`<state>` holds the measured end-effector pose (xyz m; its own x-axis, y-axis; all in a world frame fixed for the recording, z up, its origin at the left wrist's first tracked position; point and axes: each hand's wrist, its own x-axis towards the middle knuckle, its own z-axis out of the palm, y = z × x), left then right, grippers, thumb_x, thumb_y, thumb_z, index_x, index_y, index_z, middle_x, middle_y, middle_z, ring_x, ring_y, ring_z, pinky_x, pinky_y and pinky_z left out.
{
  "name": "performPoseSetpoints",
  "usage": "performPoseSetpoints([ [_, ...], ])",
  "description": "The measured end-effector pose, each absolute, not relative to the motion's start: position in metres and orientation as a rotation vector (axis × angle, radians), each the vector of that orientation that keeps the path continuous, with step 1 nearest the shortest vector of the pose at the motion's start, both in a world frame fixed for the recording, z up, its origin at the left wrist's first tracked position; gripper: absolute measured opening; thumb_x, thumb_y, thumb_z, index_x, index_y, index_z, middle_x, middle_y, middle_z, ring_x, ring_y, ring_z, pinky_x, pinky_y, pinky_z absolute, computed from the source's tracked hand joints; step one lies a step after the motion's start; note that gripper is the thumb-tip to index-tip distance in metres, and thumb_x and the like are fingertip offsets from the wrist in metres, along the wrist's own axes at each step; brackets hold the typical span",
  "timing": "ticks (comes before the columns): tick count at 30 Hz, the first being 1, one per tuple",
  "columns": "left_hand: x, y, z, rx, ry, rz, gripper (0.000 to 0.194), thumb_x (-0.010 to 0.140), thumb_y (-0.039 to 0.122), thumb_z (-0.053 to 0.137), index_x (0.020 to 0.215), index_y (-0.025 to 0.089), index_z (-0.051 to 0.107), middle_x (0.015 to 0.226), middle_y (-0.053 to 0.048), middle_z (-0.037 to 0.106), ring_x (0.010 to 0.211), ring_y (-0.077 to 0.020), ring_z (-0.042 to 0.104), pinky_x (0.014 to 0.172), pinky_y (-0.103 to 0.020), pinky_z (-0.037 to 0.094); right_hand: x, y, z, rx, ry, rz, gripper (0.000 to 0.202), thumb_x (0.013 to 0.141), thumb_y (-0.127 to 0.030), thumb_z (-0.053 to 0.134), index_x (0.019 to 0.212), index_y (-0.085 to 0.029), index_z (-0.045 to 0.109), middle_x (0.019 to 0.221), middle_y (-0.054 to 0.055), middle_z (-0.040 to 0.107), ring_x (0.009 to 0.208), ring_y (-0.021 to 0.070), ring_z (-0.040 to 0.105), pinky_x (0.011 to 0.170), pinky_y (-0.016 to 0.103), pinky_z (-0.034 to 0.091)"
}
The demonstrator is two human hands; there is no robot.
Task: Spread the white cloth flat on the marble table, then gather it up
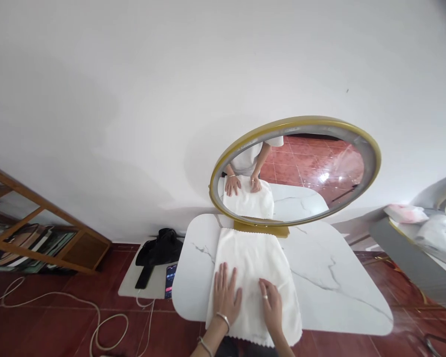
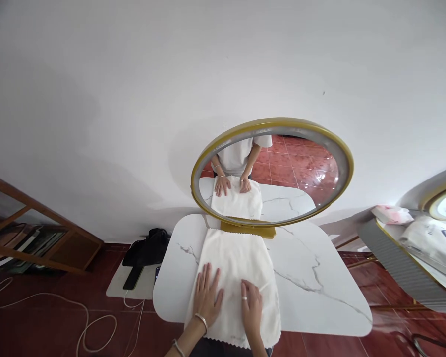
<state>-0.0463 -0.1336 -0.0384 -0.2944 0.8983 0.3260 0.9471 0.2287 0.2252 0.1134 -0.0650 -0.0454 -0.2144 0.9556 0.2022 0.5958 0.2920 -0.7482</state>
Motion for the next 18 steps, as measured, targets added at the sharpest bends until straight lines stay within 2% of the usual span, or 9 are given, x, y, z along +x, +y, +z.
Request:
performPoseSetpoints([
  [3, -0.065, -0.151, -0.040, -1.757, -2.357, -0.552, 0.061, 0.088, 0.029, 0.048, 0.145, 0.029, 0.026, 0.155, -0.004, 0.021, 0.140, -0.0252, 0.025, 0.113, -0.042, 0.025, 0.100, -0.045, -0.040, -1.413, -1.814, 0.700, 0.035, 0.092, -0.046, 0.037, 0.096, -0.020, 0.060, 0.094, 0.009, 0.066, 0.090, 0.0252, 0.059, 0.078, 0.039, 0.047],
  [6, -0.083, -0.169, -0.043, -1.717, -2.398, -0.555, 0.058, 0.087, 0.031, 0.048, 0.143, 0.030, 0.033, 0.153, -0.004, 0.028, 0.140, -0.0244, 0.027, 0.112, -0.042, 0.028, 0.077, -0.044, -0.040, -1.357, -1.997, 0.514, 0.027, 0.090, -0.039, 0.042, 0.100, -0.021, 0.059, 0.099, 0.009, 0.062, 0.094, 0.0267, 0.054, 0.084, 0.042, 0.043],
  [9, -0.100, -0.175, -0.044, -1.552, -2.563, -0.636, 0.047, 0.088, 0.034, 0.044, 0.134, 0.031, 0.047, 0.149, -0.003, 0.037, 0.138, -0.0217, 0.030, 0.111, -0.042, 0.030, 0.054, -0.056, -0.039, -1.335, -2.156, 0.484, 0.021, 0.087, -0.028, 0.046, 0.104, -0.023, 0.057, 0.102, 0.008, 0.060, 0.097, 0.0261, 0.053, 0.083, 0.040, 0.042],
  [11, -0.117, -0.169, -0.038, -1.267, -2.738, -0.687, 0.043, 0.086, 0.039, 0.044, 0.126, 0.026, 0.054, 0.146, -0.007, 0.040, 0.137, -0.0239, 0.032, 0.110, -0.044, 0.030, 0.043, -0.064, -0.036, -1.321, -2.220, 0.546, 0.021, 0.084, -0.023, 0.048, 0.103, -0.023, 0.056, 0.101, 0.007, 0.060, 0.097, 0.0252, 0.053, 0.082, 0.038, 0.042],
  [13, -0.140, -0.161, -0.028, -0.879, -2.904, -0.717, 0.052, 0.082, 0.047, 0.045, 0.122, 0.017, 0.055, 0.140, -0.017, 0.044, 0.133, -0.0321, 0.037, 0.106, -0.050, 0.034, 0.036, -0.071, -0.031, -1.299, -2.272, 0.642, 0.024, 0.079, -0.018, 0.051, 0.102, -0.024, 0.055, 0.101, 0.005, 0.059, 0.098, 0.0244, 0.054, 0.083, 0.036, 0.041],
  [15, -0.165, -0.156, -0.014, -0.506, -3.074, -0.798, 0.062, 0.075, 0.056, 0.050, 0.117, 0.010, 0.057, 0.126, -0.023, 0.054, 0.121, -0.0397, 0.048, 0.094, -0.053, 0.042, 0.034, -0.074, -0.023, -1.273, -2.319, 0.764, 0.030, 0.072, -0.014, 0.054, 0.101, -0.025, 0.056, 0.103, 0.004, 0.059, 0.100, 0.0239, 0.054, 0.085, 0.035, 0.041],
  [18, -0.197, -0.159, 0.008, -0.256, -3.231, -0.998, 0.049, 0.066, 0.057, 0.055, 0.089, 0.015, 0.065, 0.090, -0.014, 0.069, 0.090, -0.0363, 0.064, 0.074, -0.045, 0.051, 0.034, -0.074, -0.013, -1.222, -2.415, 1.009, 0.037, 0.064, -0.014, 0.058, 0.100, -0.025, 0.057, 0.104, 0.003, 0.059, 0.101, 0.0235, 0.054, 0.087, 0.034, 0.040],
])
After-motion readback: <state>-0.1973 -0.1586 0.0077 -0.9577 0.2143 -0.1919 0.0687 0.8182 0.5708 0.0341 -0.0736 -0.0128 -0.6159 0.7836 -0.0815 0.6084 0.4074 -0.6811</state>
